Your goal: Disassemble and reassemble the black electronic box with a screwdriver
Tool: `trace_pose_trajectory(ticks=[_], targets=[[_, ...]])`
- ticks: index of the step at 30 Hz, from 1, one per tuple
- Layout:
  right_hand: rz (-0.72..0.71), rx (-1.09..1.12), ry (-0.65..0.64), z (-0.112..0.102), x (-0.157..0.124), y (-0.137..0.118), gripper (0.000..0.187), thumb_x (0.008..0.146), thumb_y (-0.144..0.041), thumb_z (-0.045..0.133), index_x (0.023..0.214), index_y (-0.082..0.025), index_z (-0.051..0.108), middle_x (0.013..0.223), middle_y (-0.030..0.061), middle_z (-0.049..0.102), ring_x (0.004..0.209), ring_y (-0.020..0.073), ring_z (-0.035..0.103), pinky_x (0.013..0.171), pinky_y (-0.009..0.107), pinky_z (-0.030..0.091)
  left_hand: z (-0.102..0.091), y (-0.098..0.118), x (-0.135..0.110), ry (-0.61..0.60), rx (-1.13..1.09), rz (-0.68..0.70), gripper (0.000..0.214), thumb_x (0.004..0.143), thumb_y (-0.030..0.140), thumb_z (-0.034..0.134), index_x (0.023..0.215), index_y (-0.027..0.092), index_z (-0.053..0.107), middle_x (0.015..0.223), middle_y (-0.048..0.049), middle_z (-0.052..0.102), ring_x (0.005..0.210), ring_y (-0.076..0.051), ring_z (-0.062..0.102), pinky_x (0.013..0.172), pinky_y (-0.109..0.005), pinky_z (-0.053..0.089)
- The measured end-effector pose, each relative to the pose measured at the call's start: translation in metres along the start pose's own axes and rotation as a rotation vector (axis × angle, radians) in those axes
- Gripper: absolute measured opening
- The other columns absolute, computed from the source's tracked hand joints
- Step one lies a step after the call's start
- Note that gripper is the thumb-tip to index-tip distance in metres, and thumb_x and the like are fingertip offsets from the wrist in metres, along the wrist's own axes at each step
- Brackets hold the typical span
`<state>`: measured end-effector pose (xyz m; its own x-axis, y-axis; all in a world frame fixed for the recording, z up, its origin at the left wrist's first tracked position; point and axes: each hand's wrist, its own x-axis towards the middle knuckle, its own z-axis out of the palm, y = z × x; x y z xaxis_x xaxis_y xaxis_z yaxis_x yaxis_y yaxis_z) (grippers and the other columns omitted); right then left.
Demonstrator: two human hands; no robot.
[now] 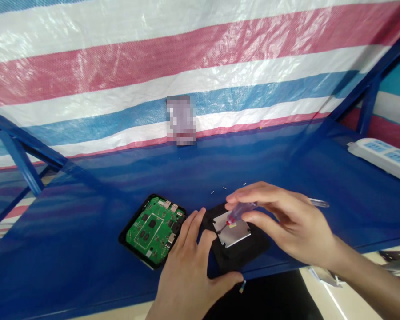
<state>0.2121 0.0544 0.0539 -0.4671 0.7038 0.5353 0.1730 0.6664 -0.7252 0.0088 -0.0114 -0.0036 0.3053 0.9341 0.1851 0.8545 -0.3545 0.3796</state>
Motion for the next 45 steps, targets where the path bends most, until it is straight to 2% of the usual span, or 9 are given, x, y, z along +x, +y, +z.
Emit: trace_pose_trajectory(ticks=[5,11,20,26,29,33,37,39,45], targets=[[-0.098,-0.03,-0.243,0.001,0.024,-0.013,0.028,0.094,-0.009,0.057,0.121,-0.018,0.061,0.118,0.0062,0.071,0.109,0.011,0.068,0.093,0.017,0.052,-0.002,0.001,0.001,0.016,0.009,-0.007,0.056,0.063,0.032,0.086,0.107,0.024,0.052,0.137,-0.0163,0.057,0.132,-0.041,0.05,0.096,-0.058,0.054],[-0.081,0.015,-0.42,0.004,0.034,-0.023,0.027,0.098,-0.012,0.051,0.123,-0.016,0.06,0.119,0.0061,0.068,0.11,0.008,0.066,0.095,0.013,0.048,-0.002,0.003,0.0,0.012,-0.034,-0.062,0.085,0.067,0.033,0.082,0.135,0.023,0.032,0.134,-0.0132,0.059,0.133,-0.038,0.05,0.097,-0.057,0.054],[-0.191,-0.043,-0.158,0.01,0.025,-0.015,0.019,0.089,-0.016,0.068,0.108,-0.018,0.065,0.093,0.0046,0.066,0.081,0.0096,0.068,0.073,0.016,0.055,-0.004,0.005,0.002,-0.062,-0.104,-0.166,0.064,0.062,0.032,0.082,0.115,0.025,0.047,0.133,-0.0124,0.057,0.132,-0.039,0.05,0.098,-0.057,0.053],[-0.198,-0.077,-0.195,0.012,0.026,-0.021,0.028,0.094,-0.008,0.055,0.12,-0.017,0.06,0.116,0.0108,0.07,0.106,0.0139,0.068,0.09,0.021,0.055,-0.003,0.004,0.002,-0.011,-0.129,-0.145,0.068,0.063,0.028,0.08,0.12,0.025,0.043,0.134,-0.0109,0.055,0.132,-0.038,0.049,0.1,-0.057,0.051],[-0.19,-0.076,-0.179,0.015,0.026,-0.021,0.028,0.094,-0.012,0.059,0.121,-0.018,0.06,0.105,0.007,0.071,0.093,0.0113,0.07,0.082,0.018,0.056,-0.002,0.004,0.001,0.0,-0.13,-0.131,0.067,0.064,0.029,0.08,0.119,0.026,0.044,0.135,-0.0104,0.055,0.135,-0.038,0.047,0.102,-0.058,0.049],[-0.211,-0.133,-0.102,0.017,0.028,-0.02,0.013,0.091,-0.021,0.066,0.103,-0.016,0.069,0.088,0.0042,0.066,0.07,0.0092,0.067,0.064,0.016,0.054,-0.001,0.003,-0.001,-0.005,-0.121,-0.123,0.062,0.064,0.03,0.081,0.115,0.026,0.046,0.139,-0.0108,0.054,0.136,-0.038,0.045,0.103,-0.059,0.048],[-0.217,-0.102,-0.158,0.015,0.027,-0.024,0.019,0.094,-0.011,0.057,0.11,-0.013,0.066,0.107,0.0117,0.069,0.097,0.0138,0.07,0.083,0.019,0.056,-0.003,0.004,-0.001,-0.002,-0.143,-0.113,0.06,0.064,0.027,0.08,0.114,0.025,0.046,0.138,-0.0111,0.055,0.137,-0.037,0.044,0.105,-0.058,0.047],[-0.202,-0.083,-0.19,0.015,0.027,-0.025,0.025,0.094,-0.007,0.055,0.116,-0.015,0.063,0.112,0.0105,0.07,0.103,0.0138,0.069,0.087,0.019,0.055,-0.004,0.004,-0.001,-0.008,-0.147,-0.115,0.059,0.064,0.027,0.08,0.112,0.025,0.046,0.138,-0.0119,0.055,0.137,-0.037,0.045,0.105,-0.058,0.047],[-0.234,-0.129,-0.08,0.02,0.025,-0.02,0.016,0.09,-0.019,0.067,0.105,-0.021,0.066,0.087,0.0036,0.07,0.073,0.0111,0.069,0.064,0.018,0.055,-0.004,0.005,0.0,-0.03,-0.134,-0.123,0.055,0.065,0.029,0.08,0.109,0.024,0.047,0.137,-0.0137,0.054,0.134,-0.038,0.047,0.102,-0.058,0.049]])
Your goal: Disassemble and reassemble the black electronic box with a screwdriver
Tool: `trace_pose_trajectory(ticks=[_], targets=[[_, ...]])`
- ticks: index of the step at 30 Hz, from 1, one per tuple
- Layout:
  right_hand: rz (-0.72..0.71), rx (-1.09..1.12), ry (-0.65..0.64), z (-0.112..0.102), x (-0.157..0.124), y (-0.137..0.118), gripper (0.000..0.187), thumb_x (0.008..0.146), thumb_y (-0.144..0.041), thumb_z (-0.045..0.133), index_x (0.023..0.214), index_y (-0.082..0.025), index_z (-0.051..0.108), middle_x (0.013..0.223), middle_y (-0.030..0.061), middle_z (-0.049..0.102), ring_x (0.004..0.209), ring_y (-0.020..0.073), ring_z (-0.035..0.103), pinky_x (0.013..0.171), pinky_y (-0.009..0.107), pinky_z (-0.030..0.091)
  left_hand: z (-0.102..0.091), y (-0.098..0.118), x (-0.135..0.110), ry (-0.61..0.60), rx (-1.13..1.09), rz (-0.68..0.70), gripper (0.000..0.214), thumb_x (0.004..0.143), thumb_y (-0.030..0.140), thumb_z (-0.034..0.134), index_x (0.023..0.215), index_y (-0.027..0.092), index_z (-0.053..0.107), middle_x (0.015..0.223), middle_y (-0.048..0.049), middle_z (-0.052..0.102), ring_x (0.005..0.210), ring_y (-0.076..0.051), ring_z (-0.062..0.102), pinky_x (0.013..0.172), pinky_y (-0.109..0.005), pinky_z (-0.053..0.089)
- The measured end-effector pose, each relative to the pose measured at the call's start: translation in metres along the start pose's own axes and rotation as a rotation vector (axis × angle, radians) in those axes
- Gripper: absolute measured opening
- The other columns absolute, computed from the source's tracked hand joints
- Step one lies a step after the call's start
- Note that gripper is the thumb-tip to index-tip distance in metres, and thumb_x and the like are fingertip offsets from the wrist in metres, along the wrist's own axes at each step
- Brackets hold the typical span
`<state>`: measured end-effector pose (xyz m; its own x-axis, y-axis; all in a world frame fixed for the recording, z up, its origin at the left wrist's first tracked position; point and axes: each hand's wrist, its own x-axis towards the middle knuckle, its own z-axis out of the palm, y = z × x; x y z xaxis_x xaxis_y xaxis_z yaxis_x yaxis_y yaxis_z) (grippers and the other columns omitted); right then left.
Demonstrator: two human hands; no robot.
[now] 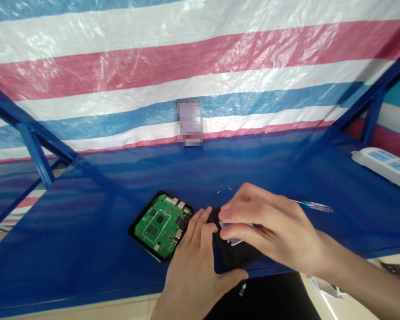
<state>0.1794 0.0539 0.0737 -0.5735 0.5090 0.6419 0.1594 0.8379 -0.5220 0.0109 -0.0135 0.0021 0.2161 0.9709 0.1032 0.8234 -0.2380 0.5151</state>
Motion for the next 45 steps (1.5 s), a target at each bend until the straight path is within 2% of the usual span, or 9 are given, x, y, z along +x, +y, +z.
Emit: trace_pose_trajectory(ticks=[3,7,14,21,24,28,34,41,45], targets=[[0.008,-0.048,0.001,-0.001,0.0,-0.001,0.011,0.091,-0.022,0.065,0.102,-0.021,0.068,0.092,0.0058,0.07,0.077,0.0123,0.071,0.066,0.019,0.057,-0.001,0.0,0.0,-0.005,-0.007,0.001,0.058,0.064,0.029,0.081,0.112,0.024,0.047,0.134,-0.0135,0.056,0.133,-0.038,0.049,0.101,-0.058,0.05],[0.032,-0.056,-0.07,-0.005,-0.002,-0.005,0.028,0.092,-0.008,0.056,0.117,-0.019,0.062,0.115,0.0103,0.072,0.104,0.0164,0.071,0.088,0.022,0.057,-0.001,0.0,0.0,0.005,-0.037,0.009,0.062,0.064,0.029,0.082,0.115,0.024,0.046,0.137,-0.0134,0.055,0.135,-0.037,0.047,0.102,-0.057,0.049],[0.031,-0.012,-0.034,-0.005,-0.005,-0.003,0.02,0.088,-0.017,0.069,0.107,-0.022,0.067,0.088,0.004,0.069,0.076,0.0136,0.072,0.065,0.019,0.058,0.005,-0.007,-0.002,0.007,-0.022,0.023,0.061,0.066,0.035,0.082,0.116,0.024,0.048,0.145,-0.0145,0.049,0.139,-0.038,0.041,0.106,-0.059,0.045],[0.045,-0.074,-0.095,-0.008,-0.006,-0.009,0.032,0.09,-0.004,0.059,0.118,-0.018,0.064,0.116,0.0091,0.071,0.102,0.0145,0.071,0.086,0.017,0.057,-0.001,-0.001,0.0,-0.011,-0.047,0.003,0.071,0.066,0.032,0.082,0.126,0.022,0.043,0.139,-0.0158,0.054,0.136,-0.038,0.045,0.103,-0.057,0.049],[0.09,-0.023,-0.068,-0.008,-0.005,-0.01,0.031,0.089,-0.012,0.066,0.117,-0.023,0.062,0.102,0.005,0.074,0.087,0.0142,0.073,0.074,0.019,0.059,0.001,-0.002,0.0,-0.01,-0.046,0.006,0.073,0.067,0.033,0.081,0.128,0.022,0.043,0.141,-0.0157,0.053,0.137,-0.038,0.045,0.104,-0.058,0.048],[0.068,-0.036,0.0,-0.008,-0.002,-0.008,0.013,0.086,-0.02,0.072,0.098,-0.023,0.067,0.084,0.0034,0.067,0.073,0.0145,0.07,0.061,0.021,0.057,0.006,-0.007,-0.002,-0.003,-0.022,0.031,0.071,0.067,0.037,0.082,0.126,0.023,0.044,0.147,-0.0158,0.048,0.14,-0.038,0.04,0.107,-0.059,0.044],[0.1,0.047,-0.117,-0.01,0.0,-0.013,0.025,0.092,-0.008,0.058,0.112,-0.021,0.064,0.11,0.0072,0.071,0.097,0.0142,0.071,0.08,0.02,0.058,0.004,-0.004,-0.001,-0.002,-0.02,0.009,0.068,0.068,0.034,0.08,0.125,0.024,0.043,0.14,-0.0143,0.054,0.136,-0.037,0.045,0.101,-0.057,0.05],[0.053,-0.05,-0.004,-0.005,-0.002,-0.006,0.01,0.086,-0.02,0.072,0.096,-0.021,0.068,0.082,0.0027,0.065,0.069,0.012,0.067,0.061,0.02,0.055,0.004,-0.005,-0.001,-0.02,0.008,0.018,0.06,0.067,0.036,0.081,0.115,0.023,0.047,0.145,-0.0168,0.048,0.139,-0.039,0.041,0.106,-0.06,0.045],[0.035,-0.075,-0.069,-0.008,-0.004,-0.005,0.02,0.093,-0.014,0.06,0.111,-0.018,0.067,0.112,0.0109,0.069,0.098,0.0171,0.071,0.082,0.023,0.058,0.001,-0.003,0.001,-0.023,-0.02,0.005,0.064,0.066,0.033,0.082,0.117,0.022,0.046,0.141,-0.0167,0.052,0.138,-0.038,0.043,0.105,-0.057,0.047]])
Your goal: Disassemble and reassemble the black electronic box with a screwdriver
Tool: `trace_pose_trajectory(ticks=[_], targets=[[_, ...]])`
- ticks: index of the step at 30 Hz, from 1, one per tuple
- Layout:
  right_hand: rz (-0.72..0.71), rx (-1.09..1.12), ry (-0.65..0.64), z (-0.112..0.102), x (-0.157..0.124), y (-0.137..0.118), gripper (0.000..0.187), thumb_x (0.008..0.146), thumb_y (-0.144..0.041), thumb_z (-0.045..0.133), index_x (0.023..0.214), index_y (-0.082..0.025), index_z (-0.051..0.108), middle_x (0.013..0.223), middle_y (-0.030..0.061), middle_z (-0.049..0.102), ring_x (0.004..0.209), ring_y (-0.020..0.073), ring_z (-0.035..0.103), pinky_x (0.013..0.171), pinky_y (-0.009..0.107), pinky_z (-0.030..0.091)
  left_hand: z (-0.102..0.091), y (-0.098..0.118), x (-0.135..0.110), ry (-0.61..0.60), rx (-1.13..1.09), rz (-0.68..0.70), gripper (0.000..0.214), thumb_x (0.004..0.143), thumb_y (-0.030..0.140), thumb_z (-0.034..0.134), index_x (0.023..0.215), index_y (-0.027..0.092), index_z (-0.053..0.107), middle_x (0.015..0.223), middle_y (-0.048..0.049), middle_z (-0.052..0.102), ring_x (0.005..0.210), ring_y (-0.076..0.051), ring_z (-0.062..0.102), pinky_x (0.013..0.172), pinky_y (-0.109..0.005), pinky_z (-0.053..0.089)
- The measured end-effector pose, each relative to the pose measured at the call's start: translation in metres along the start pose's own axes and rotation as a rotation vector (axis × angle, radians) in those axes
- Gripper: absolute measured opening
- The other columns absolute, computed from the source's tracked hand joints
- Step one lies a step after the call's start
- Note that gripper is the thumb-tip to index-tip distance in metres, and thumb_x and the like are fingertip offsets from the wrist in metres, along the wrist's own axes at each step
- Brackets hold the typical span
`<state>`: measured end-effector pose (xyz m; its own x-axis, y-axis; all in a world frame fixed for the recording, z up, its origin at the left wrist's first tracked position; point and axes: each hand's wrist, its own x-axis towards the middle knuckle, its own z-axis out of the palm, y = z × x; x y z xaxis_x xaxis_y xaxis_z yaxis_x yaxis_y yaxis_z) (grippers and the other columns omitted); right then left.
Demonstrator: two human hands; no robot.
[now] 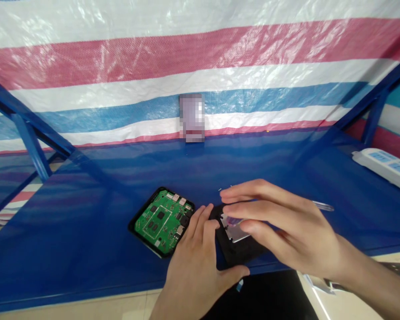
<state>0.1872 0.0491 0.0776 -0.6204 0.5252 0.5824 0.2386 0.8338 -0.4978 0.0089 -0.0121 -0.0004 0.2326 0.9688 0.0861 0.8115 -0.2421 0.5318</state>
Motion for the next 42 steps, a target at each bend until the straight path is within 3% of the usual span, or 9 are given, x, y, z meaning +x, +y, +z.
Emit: trace_pose_trajectory(ticks=[3,10,16,20,23,29,33,38,42], targets=[[0.008,0.004,-0.063,-0.0006,-0.0014,-0.0015,0.032,0.092,-0.006,0.056,0.121,-0.018,0.062,0.118,0.0091,0.07,0.105,0.0143,0.069,0.089,0.018,0.055,-0.001,0.001,0.0004,0.007,-0.012,-0.007,0.067,0.066,0.032,0.082,0.12,0.022,0.044,0.138,-0.0159,0.054,0.136,-0.038,0.045,0.103,-0.057,0.049],[0.001,0.026,0.034,0.0044,0.0003,0.0008,0.016,0.088,-0.017,0.07,0.104,-0.019,0.068,0.086,0.0023,0.062,0.073,0.009,0.066,0.064,0.017,0.053,0.0056,-0.003,-0.0023,0.021,0.025,0.016,0.062,0.067,0.038,0.082,0.116,0.024,0.047,0.146,-0.0156,0.048,0.139,-0.038,0.041,0.107,-0.059,0.044],[-0.026,0.108,-0.06,0.0004,0.0011,-0.0027,0.024,0.093,-0.004,0.056,0.114,-0.012,0.063,0.114,0.0107,0.068,0.105,0.0117,0.067,0.09,0.017,0.052,0.004,-0.0007,-0.002,0.021,0.023,0.001,0.061,0.067,0.035,0.081,0.116,0.024,0.047,0.143,-0.0138,0.053,0.136,-0.038,0.045,0.104,-0.057,0.048],[-0.005,0.122,-0.037,0.0024,-0.0003,-0.0027,0.03,0.089,-0.009,0.066,0.117,-0.016,0.063,0.098,0.0049,0.068,0.087,0.0095,0.068,0.076,0.015,0.054,0.0059,-0.0021,-0.0026,0.009,0.031,0.005,0.057,0.068,0.037,0.08,0.113,0.024,0.048,0.146,-0.0138,0.05,0.137,-0.038,0.045,0.104,-0.058,0.048],[0.032,0.063,-0.001,0.004,0.0004,-0.0021,0.018,0.087,-0.015,0.07,0.104,-0.019,0.069,0.088,0.0021,0.063,0.075,0.0082,0.067,0.067,0.015,0.053,0.0072,-0.0034,-0.0031,0.008,0.037,0.009,0.058,0.068,0.038,0.08,0.114,0.024,0.048,0.148,-0.014,0.048,0.14,-0.037,0.041,0.107,-0.059,0.045],[-0.024,0.067,-0.071,0.0016,0.0039,-0.0033,0.022,0.093,-0.008,0.057,0.114,-0.012,0.065,0.113,0.0114,0.069,0.103,0.0124,0.068,0.088,0.016,0.053,0.0044,-0.0016,-0.0031,0.031,0.015,0.013,0.062,0.067,0.034,0.081,0.117,0.024,0.046,0.143,-0.0121,0.052,0.139,-0.035,0.043,0.106,-0.055,0.047],[-0.005,0.083,-0.069,0.0027,0.0024,-0.0011,0.03,0.092,-0.01,0.061,0.122,-0.017,0.061,0.103,0.0064,0.071,0.088,0.0094,0.069,0.077,0.014,0.054,0.0061,-0.0028,-0.0039,0.028,0.019,0.008,0.06,0.067,0.037,0.082,0.115,0.024,0.047,0.146,-0.0133,0.05,0.139,-0.037,0.041,0.106,-0.057,0.047],[-0.004,0.082,-0.009,0.0041,0.0033,0.0016,0.01,0.088,-0.017,0.068,0.097,-0.02,0.07,0.083,0.0023,0.063,0.072,0.0096,0.066,0.062,0.016,0.053,0.0082,-0.0058,-0.0027,-0.002,0.026,0.02,0.063,0.065,0.04,0.083,0.116,0.023,0.05,0.148,-0.0141,0.048,0.141,-0.036,0.038,0.109,-0.058,0.042],[-0.018,0.084,-0.041,0.0013,0.005,-0.0001,0.017,0.09,-0.012,0.064,0.106,-0.017,0.068,0.097,0.0068,0.068,0.084,0.0111,0.07,0.072,0.016,0.056,0.0055,-0.0036,-0.0026,-0.007,0.019,0.013,0.065,0.066,0.038,0.083,0.119,0.022,0.05,0.146,-0.0144,0.05,0.14,-0.037,0.04,0.108,-0.058,0.043]])
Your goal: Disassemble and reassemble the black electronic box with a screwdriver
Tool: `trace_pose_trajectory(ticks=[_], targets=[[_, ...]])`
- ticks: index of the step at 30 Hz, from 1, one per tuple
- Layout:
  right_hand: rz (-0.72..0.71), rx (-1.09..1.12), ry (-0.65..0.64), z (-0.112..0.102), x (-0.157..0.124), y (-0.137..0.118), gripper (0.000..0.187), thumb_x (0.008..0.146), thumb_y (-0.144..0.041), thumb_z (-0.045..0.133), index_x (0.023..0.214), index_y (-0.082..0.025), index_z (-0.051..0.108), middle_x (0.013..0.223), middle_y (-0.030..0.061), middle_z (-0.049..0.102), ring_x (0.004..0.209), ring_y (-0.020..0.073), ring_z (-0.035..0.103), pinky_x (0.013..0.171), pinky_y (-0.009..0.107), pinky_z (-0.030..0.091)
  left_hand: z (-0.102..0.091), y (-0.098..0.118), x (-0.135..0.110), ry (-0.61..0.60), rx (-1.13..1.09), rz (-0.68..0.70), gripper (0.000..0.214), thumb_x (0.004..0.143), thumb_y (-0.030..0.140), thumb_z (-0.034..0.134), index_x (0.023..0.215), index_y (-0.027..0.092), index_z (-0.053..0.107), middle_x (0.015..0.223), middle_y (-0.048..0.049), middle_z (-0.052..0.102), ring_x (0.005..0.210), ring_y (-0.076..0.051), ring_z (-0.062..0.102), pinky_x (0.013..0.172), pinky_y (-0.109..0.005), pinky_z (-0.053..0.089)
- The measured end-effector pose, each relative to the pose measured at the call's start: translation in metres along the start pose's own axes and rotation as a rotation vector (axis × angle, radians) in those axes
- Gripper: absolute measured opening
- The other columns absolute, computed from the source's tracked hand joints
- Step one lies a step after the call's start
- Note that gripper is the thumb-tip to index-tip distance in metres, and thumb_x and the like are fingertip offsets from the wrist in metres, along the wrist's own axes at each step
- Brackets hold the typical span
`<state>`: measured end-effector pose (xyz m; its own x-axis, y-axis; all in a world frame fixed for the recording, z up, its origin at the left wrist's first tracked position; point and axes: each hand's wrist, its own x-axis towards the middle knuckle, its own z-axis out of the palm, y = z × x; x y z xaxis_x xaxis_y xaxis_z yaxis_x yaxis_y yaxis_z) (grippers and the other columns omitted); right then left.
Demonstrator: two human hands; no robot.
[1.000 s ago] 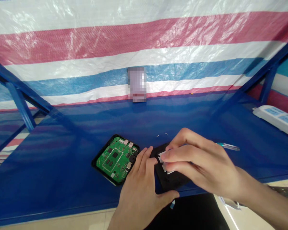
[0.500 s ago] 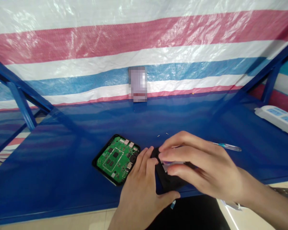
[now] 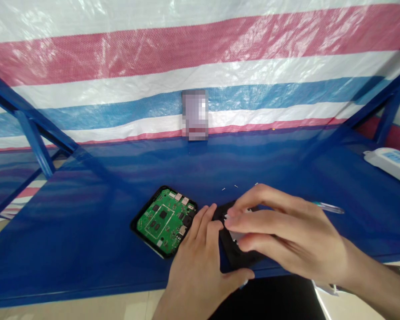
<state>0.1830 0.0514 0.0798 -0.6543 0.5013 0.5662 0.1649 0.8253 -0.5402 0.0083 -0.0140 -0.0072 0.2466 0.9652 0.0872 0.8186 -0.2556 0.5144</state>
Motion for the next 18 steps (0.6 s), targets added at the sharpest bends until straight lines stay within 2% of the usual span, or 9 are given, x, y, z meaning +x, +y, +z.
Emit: trace_pose_trajectory(ticks=[2,4,6,9,12,16,18], targets=[[-0.008,0.018,-0.033,-0.0009,0.0001,-0.0006,0.025,0.091,-0.006,0.06,0.115,-0.014,0.065,0.108,0.0092,0.07,0.096,0.0118,0.069,0.081,0.015,0.055,-0.0013,0.0017,-0.0005,0.004,-0.013,-0.014,0.063,0.066,0.037,0.082,0.119,0.022,0.05,0.144,-0.0143,0.052,0.137,-0.037,0.044,0.105,-0.058,0.047],[0.002,0.036,-0.041,-0.0004,-0.0001,0.0001,0.031,0.09,-0.002,0.059,0.118,-0.015,0.063,0.11,0.0084,0.07,0.098,0.0109,0.069,0.083,0.015,0.054,-0.0016,0.0025,-0.0007,0.0,-0.019,-0.029,0.063,0.066,0.036,0.081,0.119,0.022,0.05,0.142,-0.0146,0.054,0.135,-0.038,0.046,0.102,-0.058,0.049],[0.01,0.06,-0.014,0.0012,-0.0006,0.002,0.032,0.088,-0.003,0.063,0.118,-0.016,0.062,0.103,0.0065,0.07,0.09,0.0101,0.069,0.078,0.015,0.055,-0.0007,0.002,-0.0007,-0.003,-0.015,-0.026,0.065,0.066,0.037,0.081,0.121,0.021,0.049,0.142,-0.015,0.054,0.136,-0.038,0.045,0.102,-0.058,0.049],[0.017,0.048,0.029,0.0038,-0.001,0.0053,0.023,0.087,-0.01,0.068,0.108,-0.02,0.066,0.089,0.0023,0.065,0.077,0.0098,0.068,0.067,0.017,0.056,0.0009,0.0002,-0.0004,-0.002,-0.007,-0.007,0.068,0.067,0.039,0.081,0.124,0.022,0.048,0.145,-0.0149,0.051,0.139,-0.039,0.041,0.105,-0.06,0.045],[0.033,0.007,0.034,0.0034,-0.0005,0.0062,0.015,0.088,-0.014,0.069,0.101,-0.022,0.068,0.085,0.001,0.061,0.074,0.0097,0.068,0.064,0.018,0.056,0.0,0.0004,-0.0002,-0.002,-0.012,0.004,0.07,0.065,0.04,0.081,0.124,0.022,0.047,0.147,-0.0151,0.049,0.141,-0.039,0.039,0.108,-0.06,0.043],[0.023,0.017,-0.016,-0.001,-0.0002,0.0039,0.023,0.092,-0.009,0.059,0.111,-0.019,0.065,0.106,0.0087,0.069,0.092,0.014,0.072,0.074,0.019,0.059,-0.0046,0.0041,0.0005,0.0,-0.037,-0.014,0.073,0.065,0.034,0.082,0.126,0.023,0.043,0.144,-0.015,0.052,0.139,-0.037,0.042,0.105,-0.058,0.046],[0.048,0.007,-0.045,-0.0022,-0.0015,0.0035,0.03,0.092,-0.006,0.056,0.117,-0.019,0.062,0.111,0.0091,0.071,0.098,0.0153,0.072,0.076,0.019,0.059,-0.0061,0.0054,0.0012,0.007,-0.051,-0.026,0.074,0.064,0.031,0.081,0.126,0.023,0.041,0.143,-0.0145,0.053,0.138,-0.037,0.044,0.104,-0.058,0.048]])
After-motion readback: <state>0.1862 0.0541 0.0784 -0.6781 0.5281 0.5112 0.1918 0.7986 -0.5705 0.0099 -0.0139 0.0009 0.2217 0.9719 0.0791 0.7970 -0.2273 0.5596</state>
